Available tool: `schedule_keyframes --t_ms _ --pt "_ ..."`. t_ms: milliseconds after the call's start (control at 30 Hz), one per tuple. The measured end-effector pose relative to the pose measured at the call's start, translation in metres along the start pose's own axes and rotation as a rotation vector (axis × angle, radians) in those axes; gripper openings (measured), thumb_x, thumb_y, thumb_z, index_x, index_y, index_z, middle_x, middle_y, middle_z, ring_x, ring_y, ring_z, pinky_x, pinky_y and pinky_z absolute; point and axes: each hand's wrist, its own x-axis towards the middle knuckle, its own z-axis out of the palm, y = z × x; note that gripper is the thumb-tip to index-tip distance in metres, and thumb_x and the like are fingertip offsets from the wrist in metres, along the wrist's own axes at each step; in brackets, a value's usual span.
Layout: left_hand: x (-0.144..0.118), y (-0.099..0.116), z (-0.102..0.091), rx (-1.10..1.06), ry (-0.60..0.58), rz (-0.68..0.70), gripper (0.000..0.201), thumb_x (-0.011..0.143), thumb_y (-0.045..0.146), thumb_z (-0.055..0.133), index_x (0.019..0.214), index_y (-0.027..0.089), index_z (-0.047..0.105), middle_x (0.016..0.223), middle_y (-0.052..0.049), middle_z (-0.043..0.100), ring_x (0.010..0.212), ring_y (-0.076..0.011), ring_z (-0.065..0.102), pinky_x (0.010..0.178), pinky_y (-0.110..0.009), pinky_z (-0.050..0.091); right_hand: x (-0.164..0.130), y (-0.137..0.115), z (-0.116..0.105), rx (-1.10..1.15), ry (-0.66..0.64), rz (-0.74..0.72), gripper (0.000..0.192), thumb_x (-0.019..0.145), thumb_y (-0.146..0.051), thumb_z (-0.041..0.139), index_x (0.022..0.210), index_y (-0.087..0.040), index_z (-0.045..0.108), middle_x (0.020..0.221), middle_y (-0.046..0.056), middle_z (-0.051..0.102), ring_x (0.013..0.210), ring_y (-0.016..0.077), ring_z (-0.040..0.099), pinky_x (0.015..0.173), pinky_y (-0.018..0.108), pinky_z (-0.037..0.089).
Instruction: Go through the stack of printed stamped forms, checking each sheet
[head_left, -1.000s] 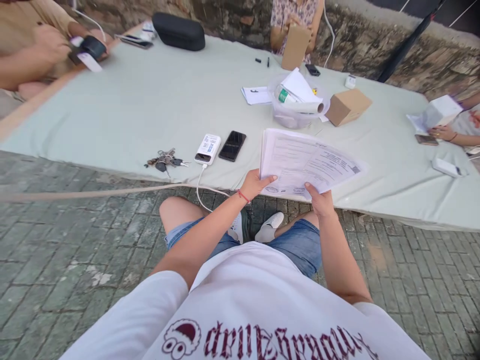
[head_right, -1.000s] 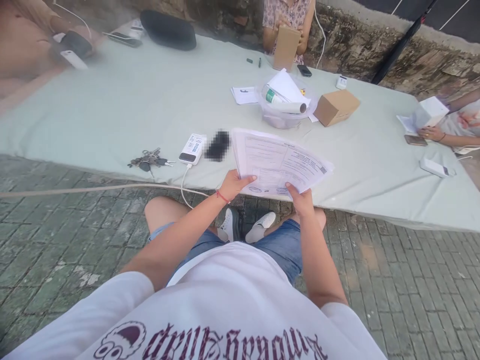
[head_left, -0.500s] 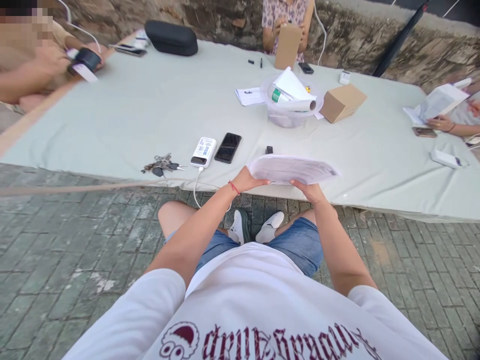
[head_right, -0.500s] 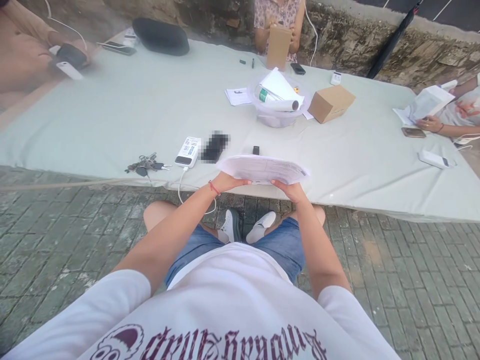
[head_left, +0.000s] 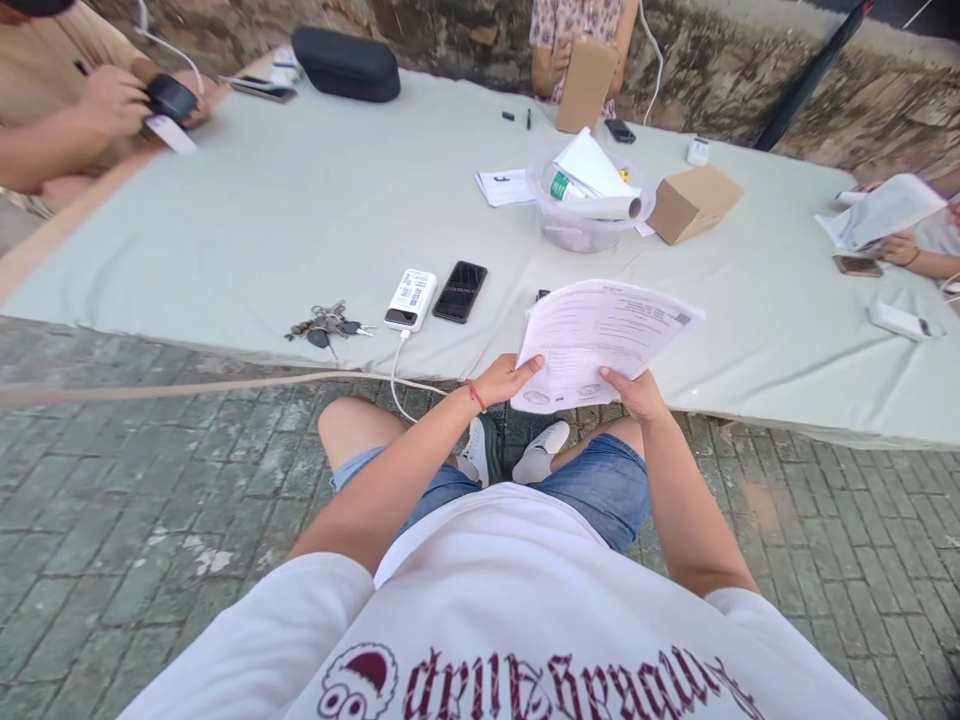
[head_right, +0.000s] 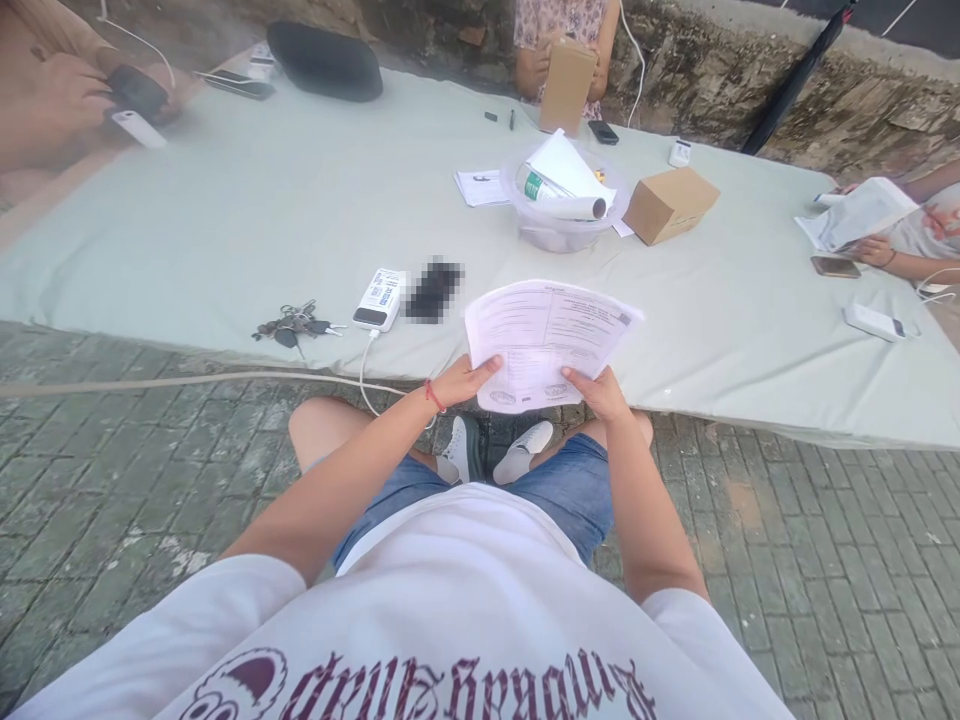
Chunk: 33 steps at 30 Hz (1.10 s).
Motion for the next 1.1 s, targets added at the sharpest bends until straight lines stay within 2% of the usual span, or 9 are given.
schedule_keyframes --t_ms 67,133,200,333,467,633,767,933,1100 --pt "-0.015 -0.009 0.011 -0.154 -0.156 -0.102 0.067 0.077 0.066 0.079 0.122 0.016 0.076 0.129 -0.015 0.074 0.132 -0.0394 0.062 0.113 -0.048 0.049 -0.015 0.003 -0.006 0.057 0.030 0.041 0.053 0.075 -0.057 0.085 0.116 -0.024 0.076 0.123 0.008 0.077 0.125 0.0335 0.067 0.108 0.052 0.054" --pt "-0.032 -0.023 0.023 -0.327 -0.193 -0.170 0.070 0.081 0.065 0.077 0.134 0.020 0.071 0.144 -0.014 0.066 0.138 -0.0393 0.058 0.117 -0.052 0.046 -0.032 0.007 -0.011 0.072 0.076 0.081 0.052 0.077 -0.060 0.081 0.116 -0.025 0.077 0.124 0.007 0.077 0.123 0.0345 0.069 0.105 0.052 0.056" --pt "-0.047 -0.038 0.036 -0.449 -0.212 -0.239 0.070 0.082 0.062 0.078 0.138 0.021 0.068 0.149 -0.014 0.061 0.142 -0.0388 0.054 0.120 -0.054 0.042 -0.048 0.013 -0.016 0.023 0.112 0.135 0.051 0.080 -0.063 0.077 0.116 -0.026 0.078 0.124 0.006 0.077 0.122 0.0352 0.069 0.105 0.053 0.056" --pt "-0.067 -0.066 0.051 -0.572 -0.122 -0.377 0.068 0.079 0.061 0.082 0.130 0.018 0.072 0.145 -0.017 0.065 0.141 -0.0388 0.055 0.121 -0.055 0.042 -0.075 0.020 -0.021 -0.134 0.151 0.229 0.047 0.083 -0.063 0.071 0.109 -0.025 0.081 0.114 0.005 0.080 0.113 0.0373 0.073 0.099 0.054 0.059" --pt "-0.071 -0.084 0.051 -0.575 0.022 -0.472 0.063 0.077 0.065 0.080 0.113 0.014 0.075 0.131 -0.019 0.073 0.131 -0.0371 0.063 0.114 -0.054 0.047 -0.085 0.019 -0.020 -0.241 0.184 0.207 0.045 0.083 -0.061 0.069 0.102 -0.022 0.082 0.099 0.007 0.082 0.103 0.0380 0.075 0.089 0.050 0.062" --pt "-0.066 -0.094 0.045 -0.400 0.293 -0.360 0.050 0.080 0.064 0.075 0.101 0.020 0.066 0.122 -0.011 0.075 0.118 -0.0284 0.068 0.105 -0.047 0.053 -0.081 0.029 -0.016 -0.287 0.126 0.222 0.049 0.084 -0.066 0.063 0.097 -0.022 0.080 0.090 0.007 0.081 0.097 0.0358 0.074 0.081 0.045 0.061" --pt "-0.062 -0.096 0.045 -0.206 0.412 -0.268 0.040 0.086 0.062 0.067 0.094 0.023 0.059 0.113 -0.008 0.075 0.115 -0.0262 0.066 0.105 -0.042 0.050 -0.076 0.041 -0.012 -0.369 0.102 0.225 0.047 0.086 -0.067 0.060 0.090 -0.023 0.077 0.092 0.007 0.080 0.094 0.0324 0.072 0.082 0.042 0.059" --pt "-0.057 -0.097 0.046 -0.085 0.469 -0.232 0.035 0.090 0.056 0.062 0.097 0.023 0.061 0.116 -0.009 0.074 0.118 -0.0282 0.065 0.110 -0.044 0.046 -0.076 0.043 -0.008 -0.422 0.090 0.212 0.048 0.088 -0.069 0.057 0.085 -0.024 0.074 0.087 0.005 0.077 0.088 0.0301 0.070 0.079 0.039 0.057" --pt "-0.056 -0.096 0.047 -0.297 0.415 -0.276 0.037 0.087 0.052 0.069 0.103 0.020 0.065 0.122 -0.012 0.075 0.123 -0.0299 0.066 0.112 -0.047 0.047 -0.077 0.045 -0.010 -0.384 0.160 0.169 0.047 0.092 -0.065 0.052 0.102 -0.024 0.074 0.098 0.006 0.077 0.094 0.0290 0.069 0.084 0.039 0.055"
